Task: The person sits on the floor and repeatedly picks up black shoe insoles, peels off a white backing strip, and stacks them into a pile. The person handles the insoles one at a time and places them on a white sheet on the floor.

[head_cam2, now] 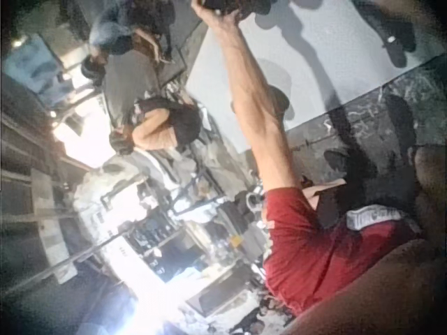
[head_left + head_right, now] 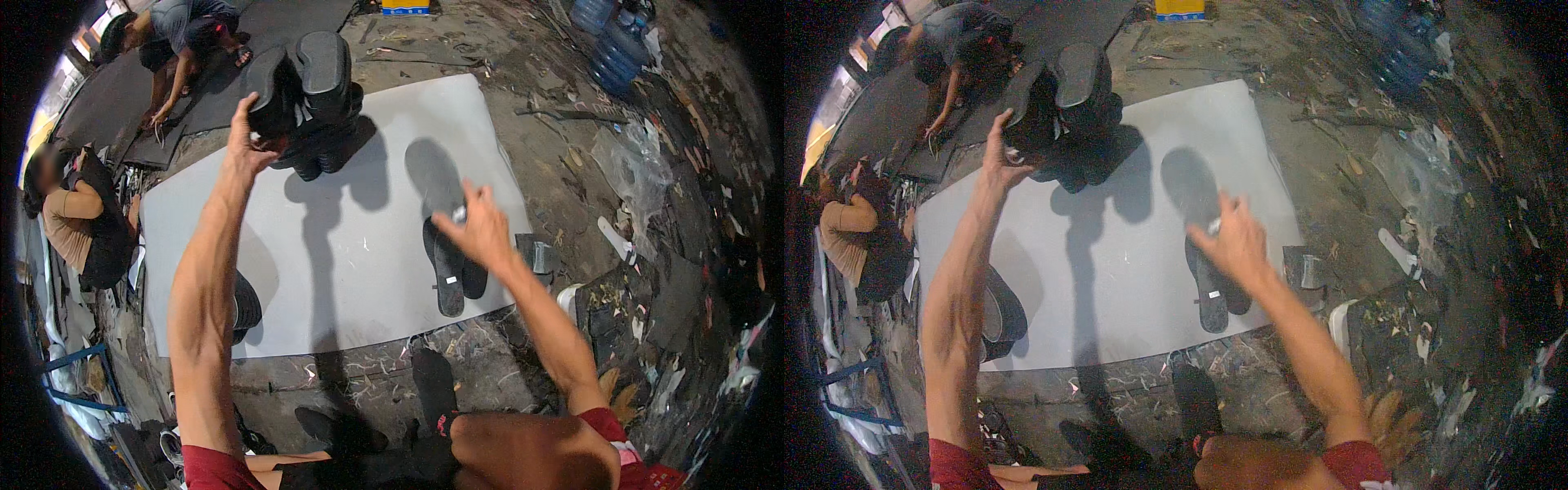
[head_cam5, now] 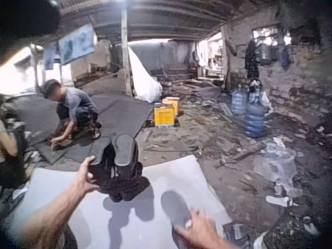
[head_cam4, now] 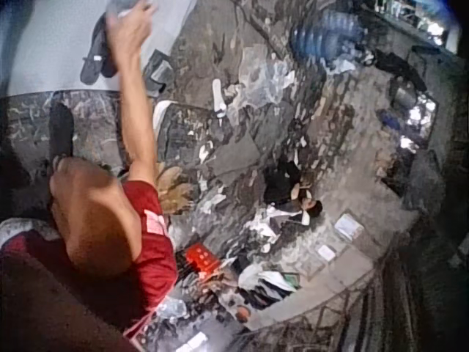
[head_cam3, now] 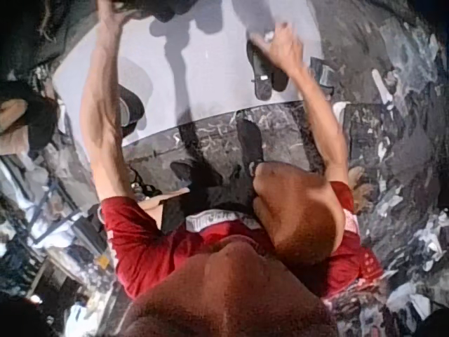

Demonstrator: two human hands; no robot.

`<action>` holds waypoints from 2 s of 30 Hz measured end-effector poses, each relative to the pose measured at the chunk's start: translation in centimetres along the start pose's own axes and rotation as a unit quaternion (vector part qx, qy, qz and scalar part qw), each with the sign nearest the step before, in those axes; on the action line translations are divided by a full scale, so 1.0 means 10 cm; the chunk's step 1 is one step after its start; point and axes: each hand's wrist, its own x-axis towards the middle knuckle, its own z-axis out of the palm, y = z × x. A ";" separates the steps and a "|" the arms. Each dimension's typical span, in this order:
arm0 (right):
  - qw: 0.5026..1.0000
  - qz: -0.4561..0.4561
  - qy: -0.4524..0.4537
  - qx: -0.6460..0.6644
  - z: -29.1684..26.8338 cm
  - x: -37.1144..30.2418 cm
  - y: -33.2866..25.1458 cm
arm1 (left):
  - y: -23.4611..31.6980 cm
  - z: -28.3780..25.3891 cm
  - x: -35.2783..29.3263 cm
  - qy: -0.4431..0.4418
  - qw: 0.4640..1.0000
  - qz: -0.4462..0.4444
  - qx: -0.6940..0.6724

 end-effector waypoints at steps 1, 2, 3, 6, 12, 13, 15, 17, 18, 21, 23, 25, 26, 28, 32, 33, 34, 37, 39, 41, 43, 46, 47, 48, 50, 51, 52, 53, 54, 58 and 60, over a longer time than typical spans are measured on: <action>0.999 0.043 0.008 -0.031 -0.14 0.20 0.09 | 0.00 0.05 -0.12 -0.017 1.000 0.017 -0.004; 0.994 0.059 0.044 -0.075 -0.11 0.35 0.37 | 0.01 0.08 -0.12 -0.021 0.999 0.021 -0.012; 0.996 0.070 0.015 -0.047 -0.05 0.35 0.57 | 0.04 0.03 -0.09 -0.021 0.999 0.024 -0.019; 0.993 0.090 -0.067 0.022 0.17 0.17 0.92 | -0.03 -0.09 0.04 -0.030 0.996 0.035 -0.072; 0.982 0.145 -0.115 0.028 0.93 -1.33 0.43 | -0.07 -0.43 0.01 -0.069 0.986 0.093 -0.123; 0.983 0.154 -0.089 0.041 0.98 -1.44 0.44 | -0.13 -0.39 -0.03 -0.083 0.981 0.100 -0.143; 0.983 0.164 -0.041 0.075 1.06 -1.50 0.54 | -0.26 -0.38 -0.25 -0.110 0.970 0.115 -0.183; 0.979 0.172 0.002 0.111 1.10 -1.52 0.67 | -0.48 -0.48 -0.62 -0.160 0.951 0.144 -0.221; 0.979 0.173 -0.021 0.102 1.08 -1.49 0.68 | -0.59 -0.58 -0.83 -0.170 0.946 0.164 -0.223; 0.983 0.156 -0.049 0.086 0.87 -1.27 0.69 | -1.13 -0.69 -1.68 -0.078 0.955 0.193 -0.212; 0.988 0.115 -0.020 0.100 0.72 -1.09 0.62 | -1.56 -0.97 -2.10 -0.054 0.958 0.171 -0.225; 0.990 0.093 0.017 0.102 0.47 -0.71 0.60 | -2.04 -1.09 -2.44 -0.028 0.962 0.153 -0.224; 0.990 0.088 0.007 0.114 0.38 -0.47 0.64 | -2.29 -1.16 -2.56 0.004 0.963 0.123 -0.240; 0.983 0.096 -0.016 0.153 0.24 -0.01 0.71 | -2.70 -1.26 -2.76 0.043 0.965 0.068 -0.251; 0.963 0.102 -0.090 0.233 0.37 0.32 0.68 | -3.21 -1.34 -3.00 0.078 0.965 0.007 -0.248; 0.962 0.092 -0.101 0.236 0.46 0.31 0.70 | -3.29 -1.34 -3.00 0.071 0.964 -0.001 -0.257; 0.962 0.110 -0.112 0.225 0.61 0.22 0.80 | -3.30 -1.29 -3.03 0.071 0.967 0.000 -0.246; 0.983 0.147 -0.006 0.108 0.92 -0.34 1.12 | -3.37 -1.34 -3.00 0.060 0.959 -0.014 -0.278; 0.987 0.153 0.043 0.013 0.96 -0.81 1.05 | -3.37 -1.40 -3.03 0.083 0.959 -0.006 -0.271; 0.975 0.220 0.004 0.010 0.86 -1.09 0.95 | -3.44 -1.41 -3.04 0.070 0.964 -0.016 -0.257; 0.976 0.216 0.006 0.005 0.93 -1.25 0.94 | -3.58 -1.44 -3.03 0.082 0.969 -0.030 -0.232; 0.959 0.275 0.036 0.054 1.02 -1.17 1.15 | -3.65 -1.48 -3.01 0.064 0.964 -0.071 -0.248; 0.949 0.301 0.039 0.081 1.01 -1.14 1.28 | -3.66 -1.46 -3.01 0.060 0.963 -0.082 -0.251; 0.940 0.305 0.009 0.152 0.98 -1.08 1.41 | -3.64 -1.42 -2.99 0.057 0.964 -0.081 -0.246; 0.971 0.203 0.072 0.103 0.87 -1.05 1.22 | -3.59 -1.42 -3.03 0.066 0.969 -0.076 -0.228; 0.980 0.151 0.103 0.081 0.77 -1.05 1.05 | -3.58 -1.47 -3.05 0.070 0.969 -0.069 -0.227; 0.986 0.071 0.152 0.013 0.65 -1.06 0.91 | -3.58 -1.50 -3.04 0.069 0.969 -0.067 -0.227; 0.991 0.086 0.105 -0.018 0.70 -1.08 0.82 | -3.58 -1.53 -3.04 0.069 0.969 -0.064 -0.227; 0.990 0.107 0.065 -0.060 0.66 -1.15 0.80 | -3.57 -1.44 -3.05 0.070 0.970 -0.068 -0.222; 0.987 0.116 -0.083 -0.081 0.81 -1.42 0.80 | -3.47 -1.41 -3.07 0.089 0.968 -0.102 -0.211; 0.991 0.115 -0.056 -0.041 0.84 -1.48 0.76 | -3.46 -1.41 -3.08 0.086 0.970 -0.103 -0.204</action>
